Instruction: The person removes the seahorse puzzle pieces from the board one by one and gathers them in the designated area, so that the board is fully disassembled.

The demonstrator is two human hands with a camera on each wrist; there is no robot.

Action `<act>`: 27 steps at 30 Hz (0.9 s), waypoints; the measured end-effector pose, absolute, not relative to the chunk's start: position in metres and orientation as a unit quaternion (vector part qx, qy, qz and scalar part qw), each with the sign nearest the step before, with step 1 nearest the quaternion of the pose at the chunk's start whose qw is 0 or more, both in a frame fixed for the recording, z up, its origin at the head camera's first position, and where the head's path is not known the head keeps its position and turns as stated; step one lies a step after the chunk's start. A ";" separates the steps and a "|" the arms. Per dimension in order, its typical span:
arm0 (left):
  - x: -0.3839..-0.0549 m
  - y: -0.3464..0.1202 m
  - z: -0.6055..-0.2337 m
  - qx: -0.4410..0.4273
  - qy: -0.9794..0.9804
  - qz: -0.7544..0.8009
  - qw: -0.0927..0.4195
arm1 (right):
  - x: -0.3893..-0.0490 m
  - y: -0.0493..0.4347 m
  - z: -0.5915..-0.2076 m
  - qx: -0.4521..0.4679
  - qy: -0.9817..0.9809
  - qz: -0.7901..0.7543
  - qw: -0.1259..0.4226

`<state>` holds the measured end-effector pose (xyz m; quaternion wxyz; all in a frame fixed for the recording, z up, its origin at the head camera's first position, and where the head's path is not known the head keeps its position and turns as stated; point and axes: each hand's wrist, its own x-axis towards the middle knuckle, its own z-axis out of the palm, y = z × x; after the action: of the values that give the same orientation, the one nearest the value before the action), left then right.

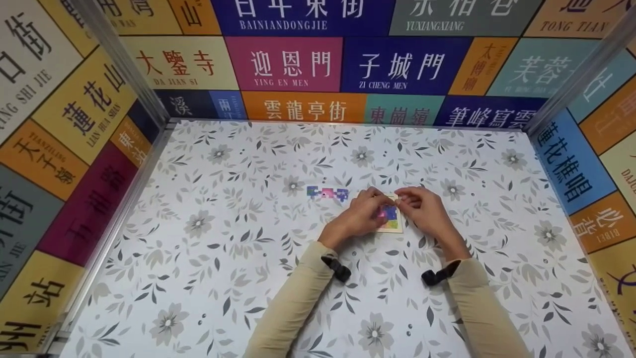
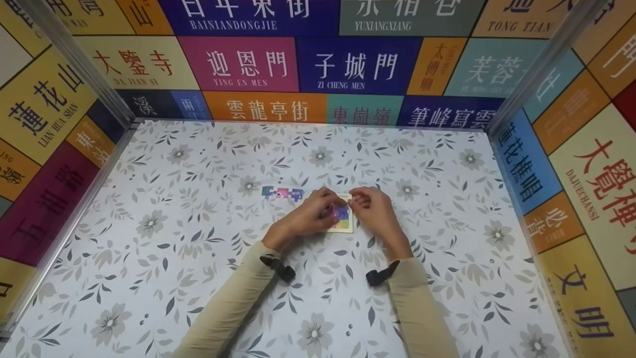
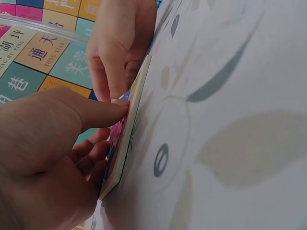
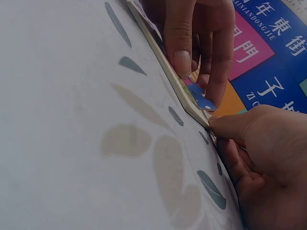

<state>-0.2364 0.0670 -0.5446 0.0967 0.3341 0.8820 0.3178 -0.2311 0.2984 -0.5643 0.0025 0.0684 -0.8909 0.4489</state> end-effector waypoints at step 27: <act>-0.236 0.071 -0.544 0.333 0.888 0.307 0.080 | -0.232 0.298 -0.566 0.076 -0.887 0.455 0.007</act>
<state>-0.2358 0.0711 -0.5436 0.0801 0.3333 0.8879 0.3068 -0.2321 0.2980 -0.5655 0.0072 0.0756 -0.8870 0.4555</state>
